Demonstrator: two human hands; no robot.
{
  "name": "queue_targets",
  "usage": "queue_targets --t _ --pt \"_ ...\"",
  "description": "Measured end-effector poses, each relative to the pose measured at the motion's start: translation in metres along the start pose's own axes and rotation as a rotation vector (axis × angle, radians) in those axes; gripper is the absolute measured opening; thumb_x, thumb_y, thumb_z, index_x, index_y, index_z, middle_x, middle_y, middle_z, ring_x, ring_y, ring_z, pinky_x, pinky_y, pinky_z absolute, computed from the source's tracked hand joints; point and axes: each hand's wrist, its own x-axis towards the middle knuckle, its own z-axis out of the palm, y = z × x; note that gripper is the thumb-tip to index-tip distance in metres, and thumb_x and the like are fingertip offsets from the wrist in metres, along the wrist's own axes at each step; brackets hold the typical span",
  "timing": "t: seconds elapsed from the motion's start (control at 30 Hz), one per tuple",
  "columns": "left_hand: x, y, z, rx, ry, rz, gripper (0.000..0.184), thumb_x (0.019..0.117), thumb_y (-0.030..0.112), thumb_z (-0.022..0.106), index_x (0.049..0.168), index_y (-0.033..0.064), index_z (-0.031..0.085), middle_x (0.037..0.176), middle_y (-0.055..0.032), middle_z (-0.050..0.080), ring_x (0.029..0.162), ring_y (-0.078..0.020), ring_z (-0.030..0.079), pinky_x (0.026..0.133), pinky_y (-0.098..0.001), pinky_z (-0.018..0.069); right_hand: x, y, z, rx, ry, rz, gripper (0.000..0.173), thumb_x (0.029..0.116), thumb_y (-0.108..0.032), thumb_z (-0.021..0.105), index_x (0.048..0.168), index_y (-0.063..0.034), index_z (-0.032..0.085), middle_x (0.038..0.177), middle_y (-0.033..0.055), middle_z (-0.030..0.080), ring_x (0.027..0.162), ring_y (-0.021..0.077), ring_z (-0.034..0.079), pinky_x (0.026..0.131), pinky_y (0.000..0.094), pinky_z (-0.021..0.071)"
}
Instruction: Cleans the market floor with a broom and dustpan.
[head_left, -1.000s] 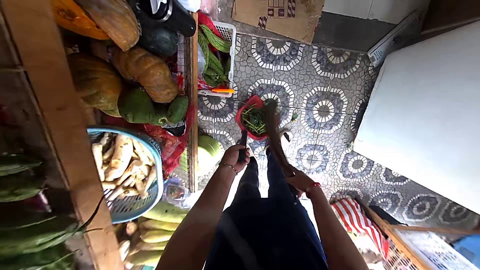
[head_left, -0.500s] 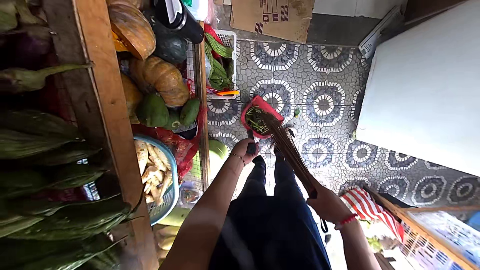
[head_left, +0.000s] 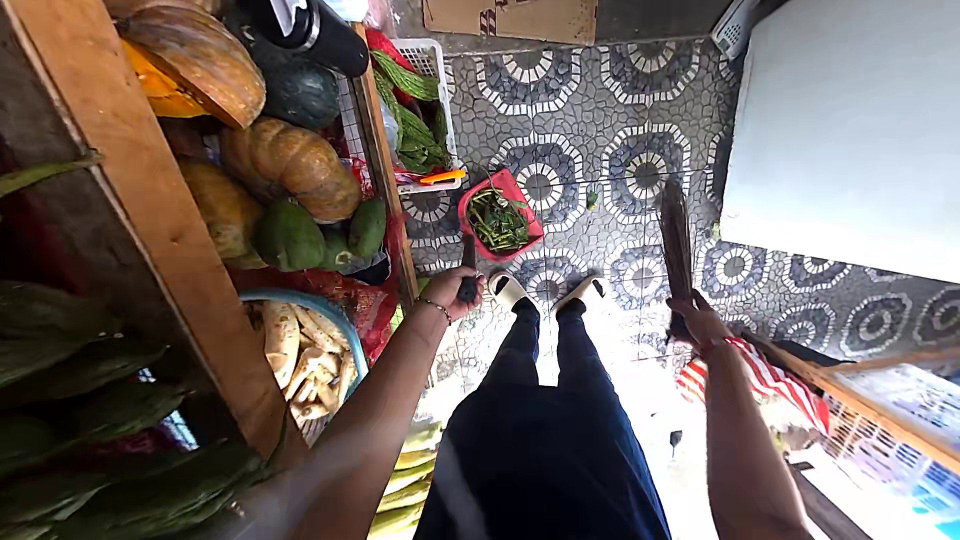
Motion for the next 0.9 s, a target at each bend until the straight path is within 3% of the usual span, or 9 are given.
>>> queue_targets --t 0.1,0.17,0.23,0.37,0.47,0.63,0.83,0.9 --pt "0.002 -0.003 0.006 -0.010 0.008 0.013 0.008 0.1028 0.011 0.046 0.107 0.0085 0.052 0.084 -0.0066 0.060 0.050 -0.0067 0.052 0.042 -0.0175 0.0430 0.015 -0.004 0.057 -0.028 -0.122 0.011 0.064 0.1017 -0.019 0.060 0.158 -0.0120 0.031 0.121 0.0245 0.060 0.094 0.0332 0.064 0.078 0.0525 0.0550" --pt "0.006 -0.003 0.009 0.009 0.017 0.019 0.009 0.1024 0.011 0.047 0.108 0.0086 0.053 0.084 -0.0067 0.060 0.051 -0.0077 0.052 0.042 -0.0184 0.0431 -0.009 0.001 0.095 -0.188 -0.291 -0.029 0.063 0.1008 -0.016 0.062 0.157 -0.0068 0.035 0.125 0.0265 0.062 0.102 0.0360 0.065 0.085 0.0549 0.0545" --pt "0.006 -0.002 0.013 0.015 0.023 0.005 0.009 0.1027 0.011 0.046 0.109 0.0089 0.052 0.084 -0.0063 0.059 0.052 -0.0079 0.053 0.043 -0.0187 0.0439 -0.034 0.012 0.127 -0.327 -0.438 -0.074 0.075 0.0974 -0.014 0.067 0.161 -0.0087 0.028 0.133 0.0278 0.060 0.114 0.0397 0.063 0.096 0.0579 0.0518" --pt "0.007 0.000 0.014 0.038 0.010 -0.003 0.008 0.1018 0.010 0.046 0.108 0.0092 0.052 0.084 -0.0063 0.060 0.053 -0.0075 0.054 0.043 -0.0184 0.0439 -0.085 0.016 0.157 -0.484 -0.642 -0.114 0.091 0.0938 -0.013 0.070 0.166 -0.0164 0.014 0.135 0.0280 0.060 0.118 0.0401 0.063 0.100 0.0574 0.0497" --pt "0.008 0.003 0.010 0.047 0.001 -0.009 0.008 0.1021 0.010 0.046 0.108 0.0093 0.052 0.085 -0.0068 0.061 0.054 -0.0075 0.054 0.044 -0.0183 0.0444 -0.112 0.009 0.155 -0.546 -0.746 -0.126 0.094 0.0946 -0.016 0.070 0.166 -0.0177 0.010 0.136 0.0246 0.060 0.118 0.0368 0.063 0.100 0.0548 0.0502" --pt "0.007 0.008 -0.004 0.031 0.017 -0.001 0.011 0.1033 0.012 0.046 0.111 0.0086 0.052 0.085 -0.0069 0.062 0.054 -0.0069 0.055 0.045 -0.0175 0.0454 -0.118 0.007 0.133 -0.580 -0.692 -0.138 0.097 0.0931 -0.015 0.069 0.167 -0.0190 0.005 0.132 0.0244 0.062 0.115 0.0368 0.065 0.099 0.0557 0.0500" --pt "0.007 0.009 -0.020 -0.006 0.021 0.000 0.013 0.1042 0.015 0.043 0.112 0.0086 0.052 0.088 -0.0072 0.063 0.053 -0.0051 0.055 0.042 -0.0153 0.0430 -0.148 0.007 0.054 -0.672 -0.592 -0.168 0.092 0.0968 -0.023 0.068 0.167 -0.0221 0.008 0.123 0.0234 0.067 0.106 0.0385 0.068 0.094 0.0574 0.0520" --pt "0.004 0.009 -0.020 -0.020 0.002 -0.002 0.014 0.1050 0.017 0.041 0.112 0.0095 0.052 0.089 -0.0073 0.064 0.054 -0.0047 0.056 0.043 -0.0149 0.0437 -0.150 0.013 0.034 -0.729 -0.520 -0.157 0.088 0.0984 -0.026 0.067 0.167 -0.0222 0.011 0.126 0.0235 0.066 0.110 0.0402 0.067 0.096 0.0584 0.0508"
